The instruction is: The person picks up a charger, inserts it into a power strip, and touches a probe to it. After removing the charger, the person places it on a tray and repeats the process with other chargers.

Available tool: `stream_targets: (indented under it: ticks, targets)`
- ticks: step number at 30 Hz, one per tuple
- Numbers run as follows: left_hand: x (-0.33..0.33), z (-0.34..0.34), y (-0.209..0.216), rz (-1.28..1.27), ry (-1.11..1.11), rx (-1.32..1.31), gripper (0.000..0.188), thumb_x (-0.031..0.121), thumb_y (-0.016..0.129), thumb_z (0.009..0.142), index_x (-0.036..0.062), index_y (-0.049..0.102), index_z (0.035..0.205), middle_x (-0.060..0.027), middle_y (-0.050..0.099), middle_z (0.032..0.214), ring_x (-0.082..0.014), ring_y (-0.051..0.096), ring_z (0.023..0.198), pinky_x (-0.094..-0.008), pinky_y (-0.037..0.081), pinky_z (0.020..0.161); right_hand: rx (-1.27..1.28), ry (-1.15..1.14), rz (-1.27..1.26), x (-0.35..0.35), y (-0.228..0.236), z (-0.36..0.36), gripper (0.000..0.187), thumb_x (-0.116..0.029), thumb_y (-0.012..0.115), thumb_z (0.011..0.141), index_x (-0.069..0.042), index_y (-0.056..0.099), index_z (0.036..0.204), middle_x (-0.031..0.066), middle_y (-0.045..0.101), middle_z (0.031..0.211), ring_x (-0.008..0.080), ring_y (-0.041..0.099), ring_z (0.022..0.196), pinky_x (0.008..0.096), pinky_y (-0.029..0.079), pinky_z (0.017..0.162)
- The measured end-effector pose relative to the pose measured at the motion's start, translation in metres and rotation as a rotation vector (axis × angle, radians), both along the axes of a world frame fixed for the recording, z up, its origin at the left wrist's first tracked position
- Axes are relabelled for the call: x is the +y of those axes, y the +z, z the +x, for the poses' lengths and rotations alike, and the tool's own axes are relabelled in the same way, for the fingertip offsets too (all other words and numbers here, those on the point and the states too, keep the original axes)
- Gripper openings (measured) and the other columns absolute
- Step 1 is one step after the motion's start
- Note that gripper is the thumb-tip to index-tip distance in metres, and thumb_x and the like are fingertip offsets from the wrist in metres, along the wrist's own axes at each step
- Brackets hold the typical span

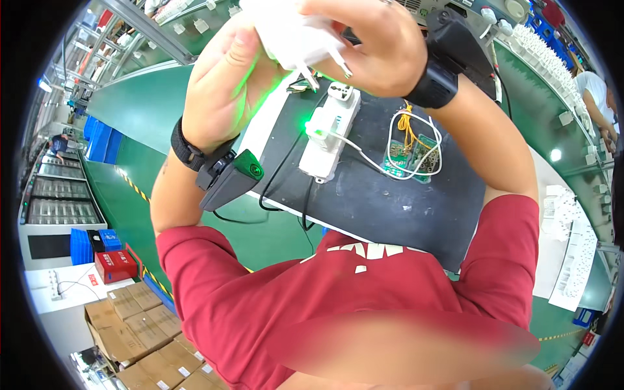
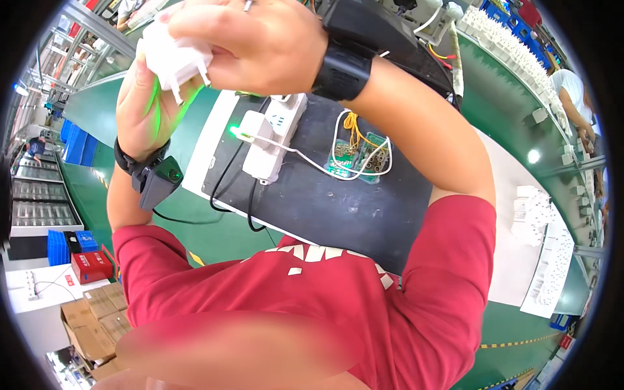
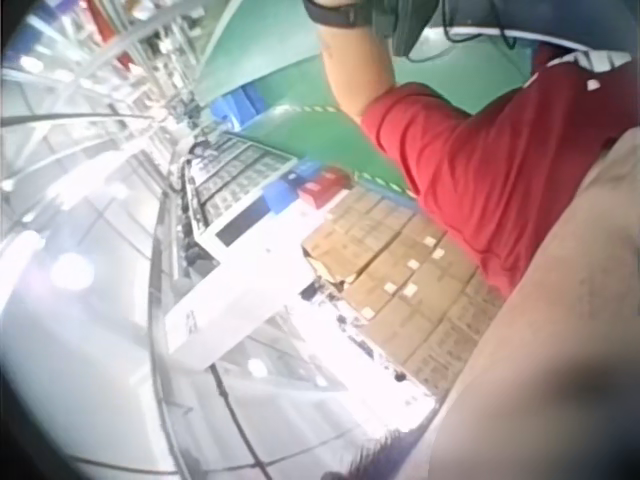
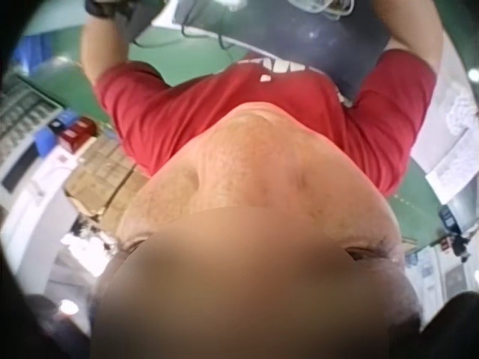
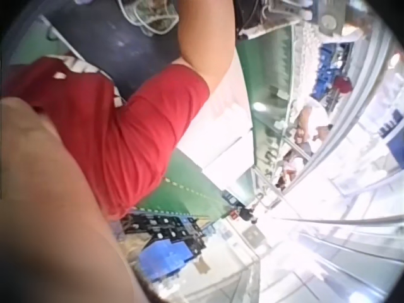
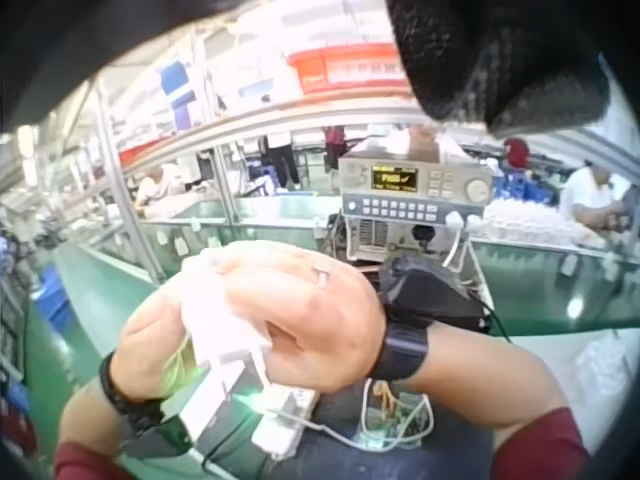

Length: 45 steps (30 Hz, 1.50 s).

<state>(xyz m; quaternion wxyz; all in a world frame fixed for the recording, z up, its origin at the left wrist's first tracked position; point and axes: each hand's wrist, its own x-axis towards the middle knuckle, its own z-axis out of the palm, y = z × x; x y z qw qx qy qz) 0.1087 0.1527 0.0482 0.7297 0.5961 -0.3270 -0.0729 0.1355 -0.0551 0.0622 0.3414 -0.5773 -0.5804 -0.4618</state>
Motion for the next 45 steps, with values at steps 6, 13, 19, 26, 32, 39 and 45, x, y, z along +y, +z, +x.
stream_targets:
  ticks: [6,13,19,26,32,39,45]
  targets:
    - [-0.005,0.056,-0.019,-0.071,0.194,-0.178,0.044,0.011,0.049,0.09,0.0,0.034,0.13,-0.0112,0.05,0.118,-0.0189,0.051,0.105,-0.0342,0.041,0.09,-0.65,-0.394,-0.054,-0.01,-0.012,0.039,0.013,-0.008,0.06,0.065,-0.005,0.058,0.077,0.0149,0.055,0.104,0.032,0.054,0.101,0.0403,0.044,0.083]
    - [-0.034,0.078,-0.087,0.249,-0.047,-0.053,0.05,0.0,0.061,0.08,-0.0024,0.04,0.125,-0.0106,0.051,0.118,-0.0174,0.052,0.107,-0.0295,0.043,0.091,-0.034,-0.319,0.111,-0.04,-0.053,-0.005,0.018,0.002,0.058,0.067,-0.006,0.061,0.082,0.015,0.054,0.103,0.0297,0.055,0.09,0.0368,0.043,0.078]
    - [-0.038,0.067,-0.097,0.444,-0.014,-0.337,0.052,0.002,0.065,0.076,0.0017,0.045,0.123,-0.0104,0.056,0.113,-0.0146,0.053,0.103,-0.0286,0.044,0.087,0.677,-0.473,-0.081,-0.033,-0.054,-0.04,0.019,-0.001,0.057,0.076,-0.001,0.059,0.095,0.0115,0.06,0.094,0.0235,0.058,0.086,0.0295,0.046,0.075]
    - [-0.03,0.069,-0.108,0.482,-0.046,-0.359,0.051,0.019,0.058,0.083,0.0045,0.04,0.129,-0.0128,0.053,0.117,-0.0191,0.048,0.113,-0.0315,0.038,0.094,0.695,-0.422,-0.35,0.011,-0.087,-0.067,0.028,-0.017,0.068,0.069,-0.006,0.06,0.093,0.0076,0.058,0.098,0.0243,0.055,0.092,0.0342,0.04,0.083]
    - [-0.021,0.075,-0.112,0.353,-0.296,-0.273,0.105,0.075,0.045,0.068,0.0012,0.018,0.138,-0.0132,0.021,0.143,-0.0245,0.02,0.132,-0.0369,0.016,0.107,0.558,-0.445,-0.169,0.025,-0.097,-0.071,0.017,-0.009,0.066,0.067,-0.007,0.061,0.083,0.0059,0.06,0.088,0.0224,0.056,0.087,0.0361,0.041,0.083]
    - [-0.021,0.076,-0.109,0.455,-0.24,-0.391,0.111,0.08,0.046,0.061,0.0013,0.023,0.137,-0.0141,0.026,0.141,-0.027,0.023,0.131,-0.0369,0.017,0.107,0.349,-0.626,-0.035,0.037,-0.111,-0.066,0.016,-0.007,0.067,0.064,-0.008,0.061,0.079,0.0076,0.061,0.08,0.0206,0.06,0.072,0.0356,0.044,0.074]
    - [-0.02,0.076,-0.11,0.421,-0.202,-0.45,0.099,0.077,0.029,0.073,0.0002,0.028,0.135,-0.015,0.03,0.139,-0.0285,0.027,0.128,-0.0371,0.018,0.105,0.386,-0.662,-0.063,0.036,-0.108,-0.068,0.014,-0.015,0.069,0.068,-0.008,0.062,0.078,0.0042,0.064,0.079,0.018,0.063,0.078,0.0377,0.041,0.079]
